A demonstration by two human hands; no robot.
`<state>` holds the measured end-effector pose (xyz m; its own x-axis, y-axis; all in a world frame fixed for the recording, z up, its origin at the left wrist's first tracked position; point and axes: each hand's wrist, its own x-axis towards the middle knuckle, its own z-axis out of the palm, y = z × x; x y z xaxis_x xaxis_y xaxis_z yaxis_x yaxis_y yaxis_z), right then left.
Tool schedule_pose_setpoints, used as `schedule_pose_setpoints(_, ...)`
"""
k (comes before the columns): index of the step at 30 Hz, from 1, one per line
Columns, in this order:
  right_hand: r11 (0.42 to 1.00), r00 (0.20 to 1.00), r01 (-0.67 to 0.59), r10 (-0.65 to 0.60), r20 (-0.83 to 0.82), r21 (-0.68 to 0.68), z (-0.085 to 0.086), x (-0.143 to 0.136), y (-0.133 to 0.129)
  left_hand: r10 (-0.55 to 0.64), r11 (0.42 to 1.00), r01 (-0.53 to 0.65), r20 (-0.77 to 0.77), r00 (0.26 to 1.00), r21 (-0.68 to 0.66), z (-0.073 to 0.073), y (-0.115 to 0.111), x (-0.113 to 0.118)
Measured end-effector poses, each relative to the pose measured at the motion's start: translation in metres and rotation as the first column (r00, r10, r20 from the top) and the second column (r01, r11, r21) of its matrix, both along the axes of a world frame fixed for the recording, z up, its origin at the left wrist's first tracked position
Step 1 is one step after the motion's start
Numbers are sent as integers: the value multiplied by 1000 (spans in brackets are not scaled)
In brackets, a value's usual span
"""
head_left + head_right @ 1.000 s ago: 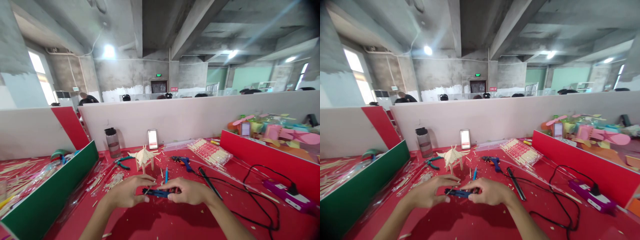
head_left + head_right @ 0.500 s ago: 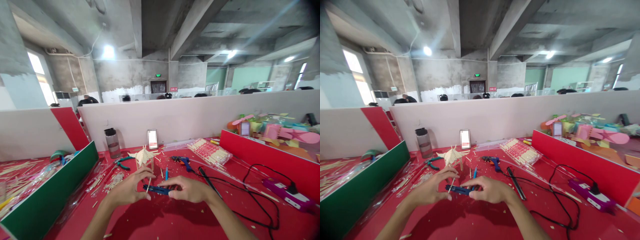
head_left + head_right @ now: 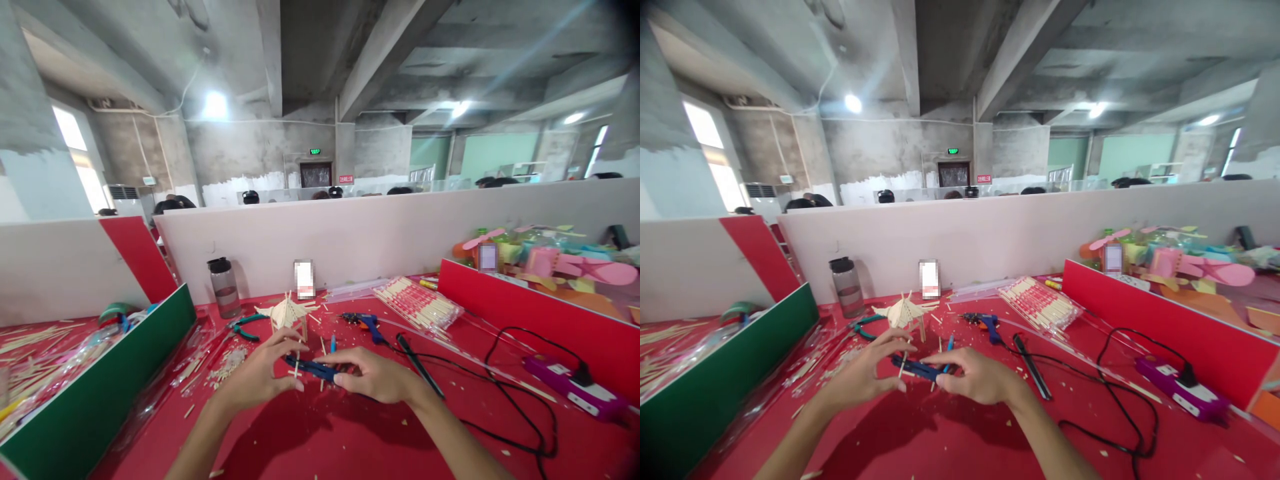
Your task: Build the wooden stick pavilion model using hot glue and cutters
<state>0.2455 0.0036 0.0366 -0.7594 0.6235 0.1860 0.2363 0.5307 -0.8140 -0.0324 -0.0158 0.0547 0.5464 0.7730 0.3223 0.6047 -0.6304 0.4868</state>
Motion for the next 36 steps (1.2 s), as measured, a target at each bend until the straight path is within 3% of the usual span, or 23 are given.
schedule_pose_setpoints(14,998,998,44,-46,-38,-53,3,-1,-1,24,998,-29,101,995,47,-2,4,3)
schedule_pose_setpoints(25,995,997,77,-75,-35,62,5,-4,-2,59,994,-72,152,987,78,-10,5,5)
schedule_pose_setpoints(31,991,995,97,-94,-37,93,6,-6,-3,79,989,-88,77,994,118,-8,4,4)
schedule_pose_setpoints(36,990,995,95,-93,-21,106,8,-5,-4,43,989,-34,-60,997,142,-1,0,-1)
